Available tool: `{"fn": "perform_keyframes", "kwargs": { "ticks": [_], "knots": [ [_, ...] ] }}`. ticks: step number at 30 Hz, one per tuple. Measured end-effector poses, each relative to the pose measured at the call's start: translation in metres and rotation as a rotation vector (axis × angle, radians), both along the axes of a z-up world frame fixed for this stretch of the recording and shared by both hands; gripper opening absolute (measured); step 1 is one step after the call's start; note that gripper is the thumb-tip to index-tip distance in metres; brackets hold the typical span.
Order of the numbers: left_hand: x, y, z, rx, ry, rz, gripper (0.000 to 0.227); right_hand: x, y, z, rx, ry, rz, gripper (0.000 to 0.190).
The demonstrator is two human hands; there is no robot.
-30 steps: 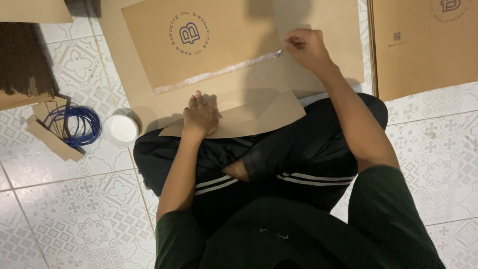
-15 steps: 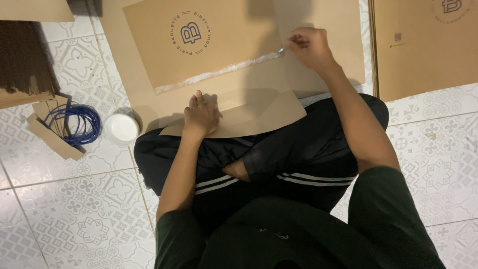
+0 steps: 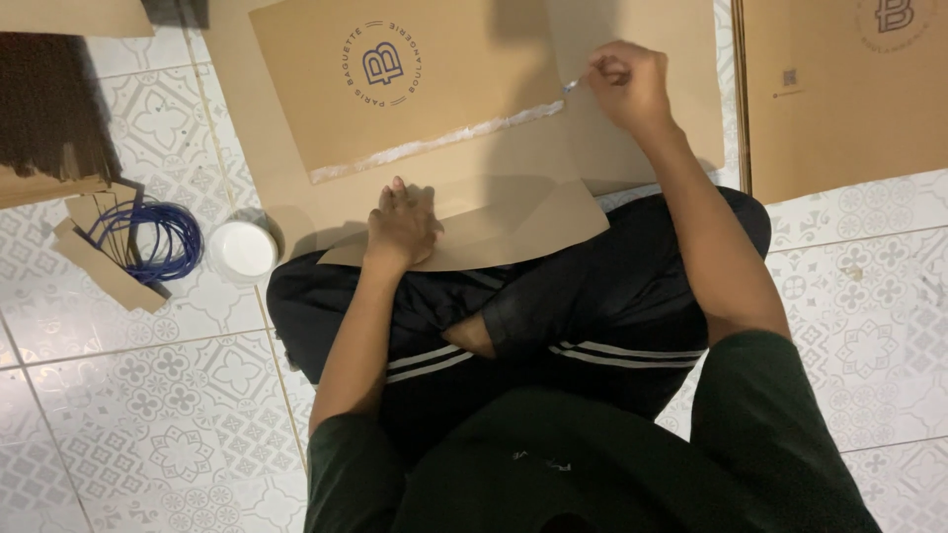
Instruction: Assembling cardboard components by applying glue with a brush and pressing the pieces together.
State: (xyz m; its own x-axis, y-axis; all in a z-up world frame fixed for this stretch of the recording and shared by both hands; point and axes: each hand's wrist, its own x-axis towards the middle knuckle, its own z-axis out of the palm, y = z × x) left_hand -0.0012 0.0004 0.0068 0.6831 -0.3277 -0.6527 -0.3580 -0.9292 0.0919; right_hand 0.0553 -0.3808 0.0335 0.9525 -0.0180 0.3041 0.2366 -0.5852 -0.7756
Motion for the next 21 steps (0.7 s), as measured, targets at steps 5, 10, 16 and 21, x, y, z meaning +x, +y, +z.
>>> {"fn": "perform_keyframes", "kwargs": {
  "ticks": [5, 10, 16, 21],
  "knots": [
    [-0.007, -0.009, -0.017, -0.139, -0.092, -0.014, 0.07, -0.001, -0.006, 0.007, 0.148, -0.044, -0.043, 0.014],
    [-0.01, -0.038, -0.032, -0.2, -0.097, 0.007, 0.069, -0.005, 0.016, 0.028, 0.263, -0.081, 0.043, 0.012],
    [-0.001, -0.062, -0.033, -0.364, -0.045, 0.072, 0.064, -0.003, 0.1, 0.057, 0.309, 0.037, 0.237, 0.009],
    [-0.014, -0.006, 0.015, -0.709, -0.328, 0.146, 0.047, 0.008, 0.221, 0.06, 0.323, 0.105, 0.474, 0.018]
  ]
}}
